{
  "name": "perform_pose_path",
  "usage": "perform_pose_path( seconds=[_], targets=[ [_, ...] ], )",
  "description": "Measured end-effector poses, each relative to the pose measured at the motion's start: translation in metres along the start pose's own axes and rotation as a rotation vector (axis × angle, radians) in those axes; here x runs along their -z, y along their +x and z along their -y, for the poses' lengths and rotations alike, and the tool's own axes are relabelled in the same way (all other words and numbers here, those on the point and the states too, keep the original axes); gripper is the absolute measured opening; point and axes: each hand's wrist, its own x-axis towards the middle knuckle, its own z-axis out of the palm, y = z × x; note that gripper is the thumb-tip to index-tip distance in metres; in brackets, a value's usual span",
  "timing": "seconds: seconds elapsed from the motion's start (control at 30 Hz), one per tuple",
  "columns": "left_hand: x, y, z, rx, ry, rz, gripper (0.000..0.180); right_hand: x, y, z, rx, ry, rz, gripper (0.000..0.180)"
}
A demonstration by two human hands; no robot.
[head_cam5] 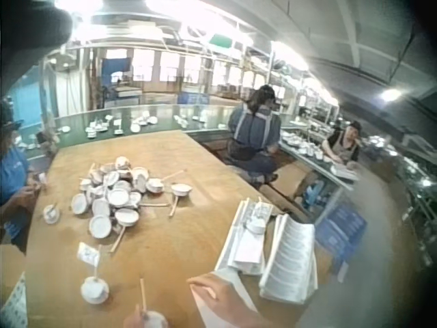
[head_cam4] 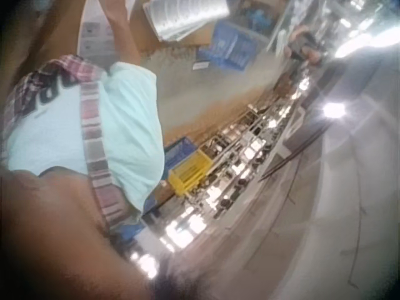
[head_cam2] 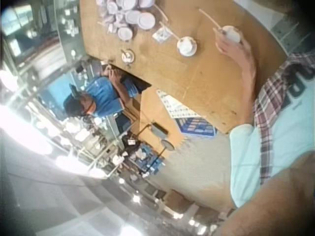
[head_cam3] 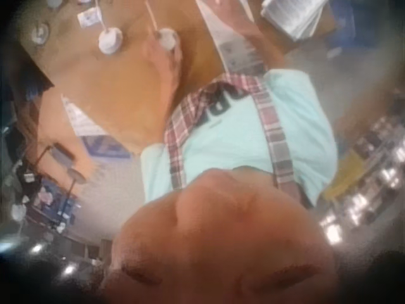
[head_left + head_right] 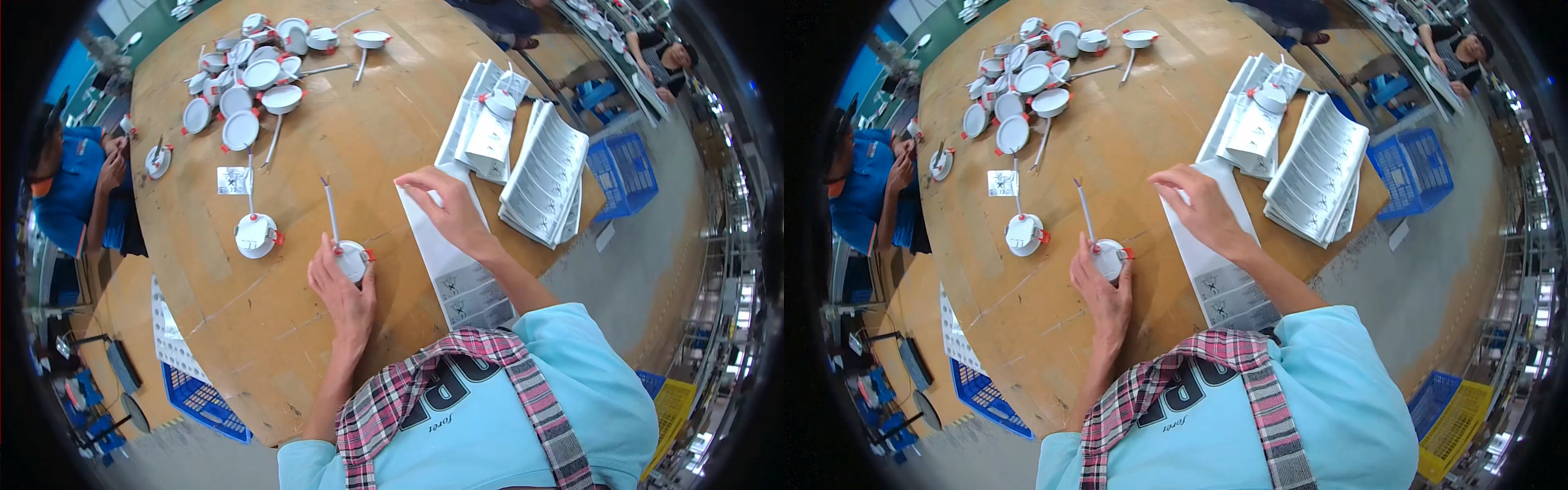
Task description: The recorder is assembling circular LED light fixtures by applying labels and connecting components on a factory assembly line.
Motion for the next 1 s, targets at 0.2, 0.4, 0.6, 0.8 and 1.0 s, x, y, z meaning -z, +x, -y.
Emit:
perform_pose_path(
  seconds=[0.2,0.4,0.6,0.8,1.0],
  targets=[
    [-0.005,0.005,-0.003,-0.007,0.059,-0.039,0.081,0.044,-0.069,-0.02,-0.027,-0.45,-0.105,0.019],
    [0.016,0.0,-0.025,-0.124,-0.134,-0.254,0.068,0.043,-0.114,-0.031,0.003,-0.592,-0.152,0.027],
    [0.009,-0.035,-0.073,0.127,-0.859,0.242,0.063,0.034,-0.119,-0.041,0.02,-0.57,-0.236,0.034],
    [-0.014,-0.041,-0.064,0.527,-0.993,0.4,0.063,0.018,-0.119,-0.041,0.023,-0.592,-0.247,0.034],
    [-0.031,-0.018,-0.049,0.462,-0.794,0.539,0.035,0.02,-0.119,-0.038,0.025,-0.533,-0.251,0.035]
  ],
)
